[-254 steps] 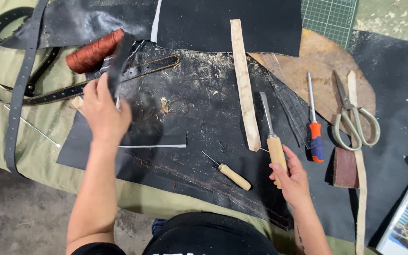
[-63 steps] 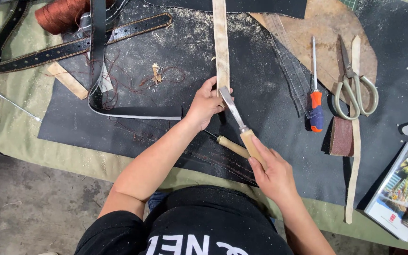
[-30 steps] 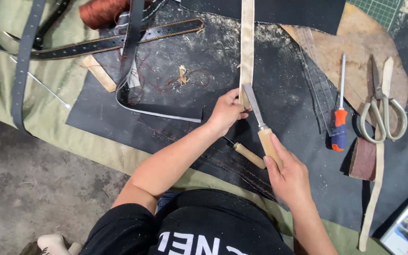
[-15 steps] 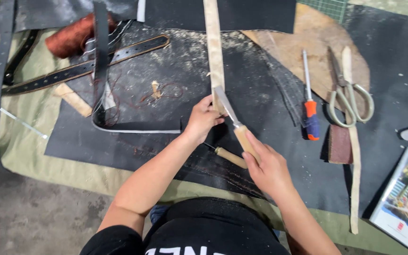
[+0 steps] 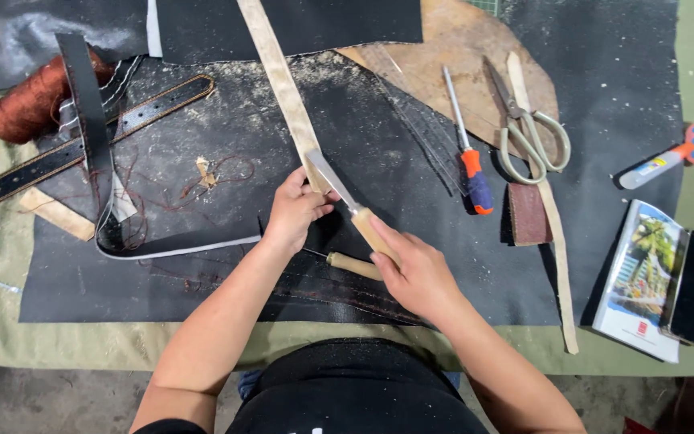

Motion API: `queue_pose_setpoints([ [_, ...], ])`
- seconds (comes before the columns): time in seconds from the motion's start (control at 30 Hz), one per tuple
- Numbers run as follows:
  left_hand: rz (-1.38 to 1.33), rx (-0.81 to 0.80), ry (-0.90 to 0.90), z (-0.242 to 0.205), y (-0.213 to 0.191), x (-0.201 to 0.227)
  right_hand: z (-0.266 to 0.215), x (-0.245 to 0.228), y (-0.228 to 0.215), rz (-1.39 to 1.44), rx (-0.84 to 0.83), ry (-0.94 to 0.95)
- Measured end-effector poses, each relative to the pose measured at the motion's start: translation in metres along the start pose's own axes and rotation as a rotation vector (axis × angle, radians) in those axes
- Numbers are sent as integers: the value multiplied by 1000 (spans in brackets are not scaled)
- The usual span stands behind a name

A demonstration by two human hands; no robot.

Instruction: Shaving and tapering the edges of a thin wooden strip using a hand chisel on a workshop table.

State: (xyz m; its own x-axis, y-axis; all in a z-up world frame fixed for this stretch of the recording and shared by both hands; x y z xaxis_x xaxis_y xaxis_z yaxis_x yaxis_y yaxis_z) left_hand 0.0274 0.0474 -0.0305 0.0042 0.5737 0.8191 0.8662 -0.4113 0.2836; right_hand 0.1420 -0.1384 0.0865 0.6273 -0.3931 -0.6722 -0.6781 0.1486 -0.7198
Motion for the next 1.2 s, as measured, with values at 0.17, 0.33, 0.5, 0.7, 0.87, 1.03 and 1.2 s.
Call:
queue_pose_setpoints([
  [0.17,-37,8,-17,4,-2,-6,-2,7,1,33,-4,10],
  [0.33,-49,26,-14,5,0,-8,-29,18,-12,101,0,25],
  [0.5,185,10,140,-25,14,20,-51,15,-27,285,92,-63],
  [0.7,605,-178,155,-64,18,12,-67,18,-27,263,118,-55],
  [0.87,1212,-98,707,-112,34,24,-84,32,-21,173,108,-52],
  [1.03,1364,-263,827,-129,53,-10,-100,38,-29,45,105,-45],
  [1.2,1495,-322,715,-113,55,-28,-100,48,-23,-142,27,-7],
])
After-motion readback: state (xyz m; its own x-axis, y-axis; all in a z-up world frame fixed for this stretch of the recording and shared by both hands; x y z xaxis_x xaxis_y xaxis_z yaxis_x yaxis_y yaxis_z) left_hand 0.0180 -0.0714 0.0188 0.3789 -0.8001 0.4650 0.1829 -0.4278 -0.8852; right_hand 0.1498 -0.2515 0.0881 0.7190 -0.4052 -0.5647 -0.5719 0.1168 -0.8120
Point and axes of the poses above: each hand's wrist, its own z-axis towards the middle knuckle, its own y-axis out of the palm, x = y × z, the point moved 6 cm from there along z, towards the middle knuckle
